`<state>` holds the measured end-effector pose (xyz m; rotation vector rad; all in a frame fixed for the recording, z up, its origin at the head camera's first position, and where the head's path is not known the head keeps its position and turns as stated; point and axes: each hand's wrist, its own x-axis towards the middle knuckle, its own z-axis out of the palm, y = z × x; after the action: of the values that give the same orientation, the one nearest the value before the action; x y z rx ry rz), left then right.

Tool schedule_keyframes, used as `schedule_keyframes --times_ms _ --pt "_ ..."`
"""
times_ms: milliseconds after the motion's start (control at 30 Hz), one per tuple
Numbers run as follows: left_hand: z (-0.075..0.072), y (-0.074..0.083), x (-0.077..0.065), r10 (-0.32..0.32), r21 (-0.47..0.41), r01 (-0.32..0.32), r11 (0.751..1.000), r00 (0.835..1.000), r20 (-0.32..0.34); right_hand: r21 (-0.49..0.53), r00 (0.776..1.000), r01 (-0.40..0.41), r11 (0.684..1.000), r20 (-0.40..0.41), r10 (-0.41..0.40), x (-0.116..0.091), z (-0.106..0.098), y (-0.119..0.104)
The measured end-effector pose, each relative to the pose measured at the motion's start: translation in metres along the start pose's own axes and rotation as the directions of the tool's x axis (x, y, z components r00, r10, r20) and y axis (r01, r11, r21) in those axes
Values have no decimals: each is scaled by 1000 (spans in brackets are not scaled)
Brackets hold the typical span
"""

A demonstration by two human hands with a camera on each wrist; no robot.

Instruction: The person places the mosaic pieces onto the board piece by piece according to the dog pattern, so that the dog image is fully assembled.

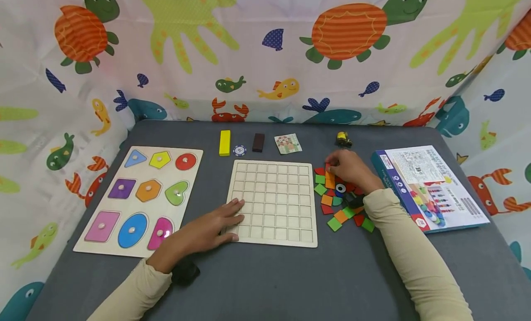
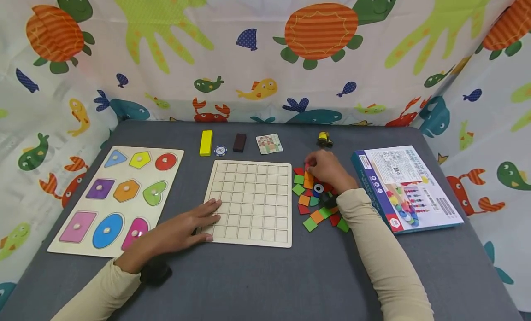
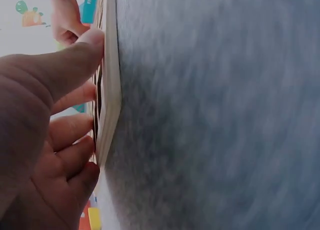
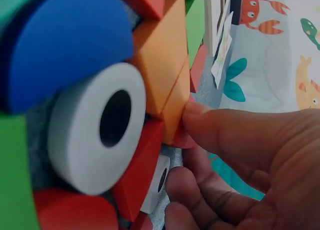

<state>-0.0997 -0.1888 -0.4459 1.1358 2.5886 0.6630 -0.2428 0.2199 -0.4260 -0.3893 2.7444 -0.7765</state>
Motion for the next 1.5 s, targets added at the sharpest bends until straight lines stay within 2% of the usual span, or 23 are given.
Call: schedule_keyframes --times_ms 167,300,500,633,933,1200,1500 --pt "2 4 -1 0 19 0 1000 1000 -13 23 1000 5 1000 -21 -5 0 2 -3" --pt "0 4 2 7 -18 -8 1000 1000 -24 41 998 17 999 -60 -15 1 3 -7" --pt "-4 1 4 24 -62 -23 998 1000 19 86 996 40 995 -85 -33 -2 4 -17" --pt "-5 1 5 21 -57 -20 998 1000 15 98 994 54 994 -100 -44 -3 3 -24" --pt "4 6 10 -9 -77 11 997 1000 18 202 994 78 976 -88 -61 13 13 -47" --pt "-1 4 8 -9 -112 16 994 998 67 269 984 177 947 -41 -173 26 28 -69" --pt "-6 1 10 47 -92 -39 995 995 86 315 965 250 915 -7 -262 35 39 -95"
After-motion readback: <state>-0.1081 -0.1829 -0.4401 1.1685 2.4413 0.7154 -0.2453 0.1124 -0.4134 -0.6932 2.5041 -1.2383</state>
